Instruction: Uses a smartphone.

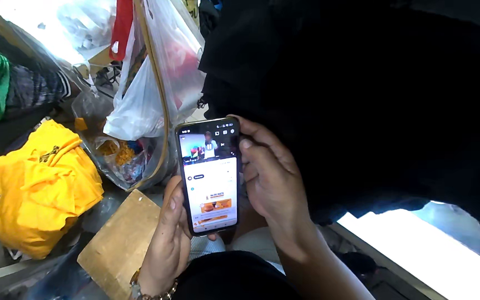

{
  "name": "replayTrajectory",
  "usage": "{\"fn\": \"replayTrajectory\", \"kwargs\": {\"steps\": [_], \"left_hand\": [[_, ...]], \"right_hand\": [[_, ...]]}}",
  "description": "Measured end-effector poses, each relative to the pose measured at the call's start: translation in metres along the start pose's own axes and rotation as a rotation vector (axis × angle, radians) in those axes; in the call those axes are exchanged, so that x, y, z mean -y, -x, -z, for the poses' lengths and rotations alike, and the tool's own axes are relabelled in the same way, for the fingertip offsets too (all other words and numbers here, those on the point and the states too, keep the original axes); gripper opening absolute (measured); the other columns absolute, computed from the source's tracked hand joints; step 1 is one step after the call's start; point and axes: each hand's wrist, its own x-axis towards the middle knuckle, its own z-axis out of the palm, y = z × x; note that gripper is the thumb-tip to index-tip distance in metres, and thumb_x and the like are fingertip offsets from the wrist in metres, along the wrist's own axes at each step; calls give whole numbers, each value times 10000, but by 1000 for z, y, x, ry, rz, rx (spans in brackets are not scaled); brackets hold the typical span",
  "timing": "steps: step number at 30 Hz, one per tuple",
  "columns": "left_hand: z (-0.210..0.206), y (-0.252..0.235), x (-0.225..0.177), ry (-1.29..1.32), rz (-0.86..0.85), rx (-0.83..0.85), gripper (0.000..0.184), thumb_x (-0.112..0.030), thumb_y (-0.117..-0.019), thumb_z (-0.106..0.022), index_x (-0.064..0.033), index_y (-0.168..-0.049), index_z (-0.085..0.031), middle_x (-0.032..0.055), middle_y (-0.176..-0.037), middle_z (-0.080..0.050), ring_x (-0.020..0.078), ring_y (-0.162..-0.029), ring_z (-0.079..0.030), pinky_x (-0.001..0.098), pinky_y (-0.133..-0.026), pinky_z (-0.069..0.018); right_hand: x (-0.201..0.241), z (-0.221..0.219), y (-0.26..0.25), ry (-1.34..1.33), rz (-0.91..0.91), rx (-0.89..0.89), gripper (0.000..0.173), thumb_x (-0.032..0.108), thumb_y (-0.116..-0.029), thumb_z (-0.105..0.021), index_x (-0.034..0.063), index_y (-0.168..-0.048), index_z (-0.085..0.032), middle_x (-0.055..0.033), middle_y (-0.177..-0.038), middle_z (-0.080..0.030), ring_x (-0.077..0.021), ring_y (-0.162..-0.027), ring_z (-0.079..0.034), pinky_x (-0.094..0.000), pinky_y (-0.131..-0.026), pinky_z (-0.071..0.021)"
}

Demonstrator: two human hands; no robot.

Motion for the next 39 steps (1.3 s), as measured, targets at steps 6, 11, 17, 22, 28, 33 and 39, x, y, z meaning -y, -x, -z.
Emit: {"fn": "replayTrajectory", "kwargs": {"steps": [6, 11, 17, 22, 28, 33, 39], "left_hand": [[-1, 0, 1, 18, 3, -7, 649, -602, -1030, -422, -179, -1522, -398, 147, -1416, -555, 260, -1175, -650, 389, -786, -624], [0, 0, 4, 12, 3, -27, 657, -620, -1013, -449, -166, -1488, -441, 153, -1367, -587, 256, -1118, -674, 374, -749, -626], [-1, 2, 4, 1, 8, -4, 673, -620, -1016, -438, -170, -1516, -428, 142, -1395, -572, 246, -1146, -660, 371, -787, -619], [-2, 3, 4, -5, 1, -1, 639, -609, -1028, -418, -180, -1500, -450, 113, -1372, -588, 209, -1116, -669, 340, -772, -617], [-2, 4, 4, -15, -6, 12, 608, -592, -1040, -399, -180, -1482, -464, 105, -1342, -604, 194, -1092, -677, 327, -766, -615], [-2, 5, 3, -9, -3, 19, 602, -585, -1044, -396, -180, -1487, -454, 106, -1361, -594, 203, -1112, -672, 330, -770, -617], [-3, 6, 3, -20, -3, 26, 615, -589, -1045, -386, -176, -1498, -440, 109, -1363, -591, 203, -1111, -670, 329, -770, -614]], "right_hand": [[1, 2, 3, -3, -5, 9, 393, 119, -1075, -366, 17, -1423, -516, -66, -1212, -665, -120, -1053, -676, -303, -913, -587], [3, 3, 8, 8, -30, 17, 398, 136, -1088, -357, 57, -1447, -510, -47, -1237, -656, -107, -1073, -669, -289, -921, -580], [-2, 2, 1, -1, 14, -15, 376, 110, -1056, -380, 9, -1377, -549, -56, -1188, -670, -122, -1072, -666, -310, -931, -577], [-1, 2, 1, 5, 28, -7, 369, 92, -1051, -389, 10, -1376, -545, -50, -1189, -673, -115, -1067, -671, -300, -931, -580], [-2, 0, 3, 13, 39, -10, 363, 65, -1039, -405, 5, -1373, -534, -43, -1204, -666, -108, -1076, -670, -295, -940, -580], [0, -1, 4, 26, 38, -17, 380, 48, -1027, -401, -1, -1381, -529, -48, -1197, -667, -113, -1066, -675, -300, -927, -588], [1, -2, 6, 7, 41, -11, 368, 45, -1033, -403, -3, -1377, -525, -49, -1196, -662, -113, -1068, -673, -300, -928, -588]]}}
